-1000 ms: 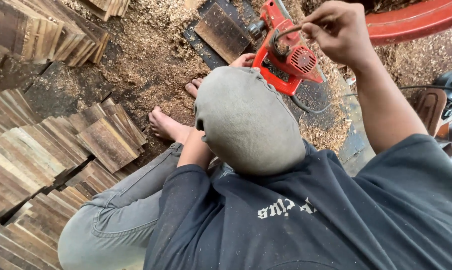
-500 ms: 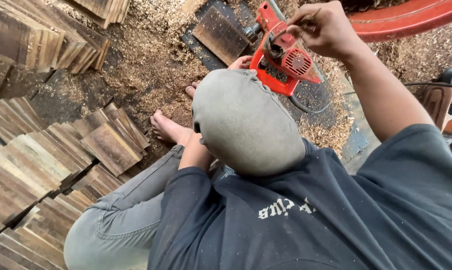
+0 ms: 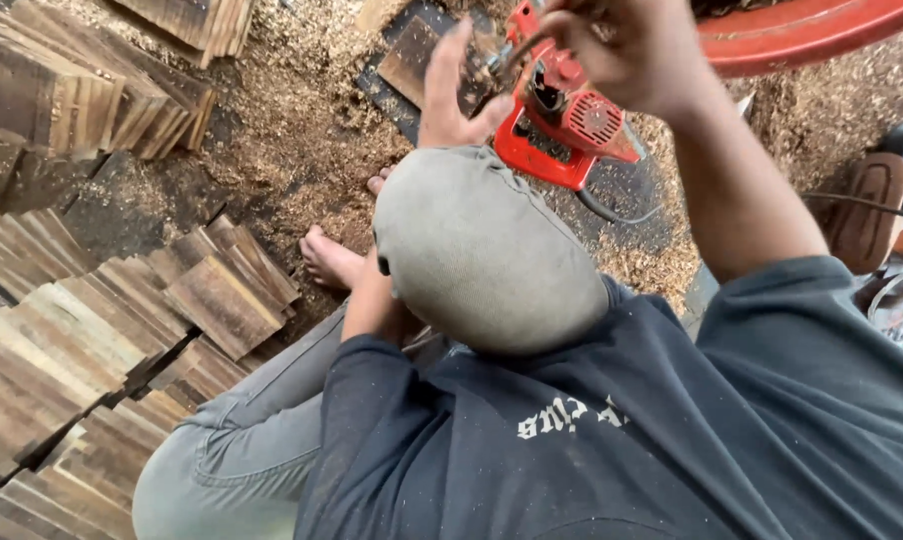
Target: The person is using an electric hand planer to smooth the surface of small wooden shingles, working through a large stack.
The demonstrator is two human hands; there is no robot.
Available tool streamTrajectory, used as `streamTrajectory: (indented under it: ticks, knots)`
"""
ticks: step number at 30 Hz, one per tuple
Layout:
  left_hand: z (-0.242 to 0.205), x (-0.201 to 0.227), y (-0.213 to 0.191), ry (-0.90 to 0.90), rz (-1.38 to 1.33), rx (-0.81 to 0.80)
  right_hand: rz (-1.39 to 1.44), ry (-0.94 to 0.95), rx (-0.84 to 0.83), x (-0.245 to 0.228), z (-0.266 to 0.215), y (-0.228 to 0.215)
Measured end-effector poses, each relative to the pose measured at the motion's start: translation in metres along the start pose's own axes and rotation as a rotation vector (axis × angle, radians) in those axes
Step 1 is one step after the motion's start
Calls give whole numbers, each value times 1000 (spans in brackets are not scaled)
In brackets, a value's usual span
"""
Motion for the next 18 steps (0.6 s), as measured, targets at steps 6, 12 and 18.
streamTrajectory:
  ticks: [6,12,18]
  knots:
    - [12,38,-57,473,243,132,148,85,110,-22,12,69]
    - [-89,-184,-173,-658,341,761,-242,452,57,93,-137,149]
    - [-152,-283,-203,-659,695,1112,-1593,-5,297,131,-167,190]
Point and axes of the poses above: each hand's wrist, its own z-axis towards the middle knuckle, its own y-axis out of the palm, x = y × z, the point moved 7 cm from there along z, towards the middle knuckle, and after that the axes turned 3 degrees about z, right-handed, at the moved point
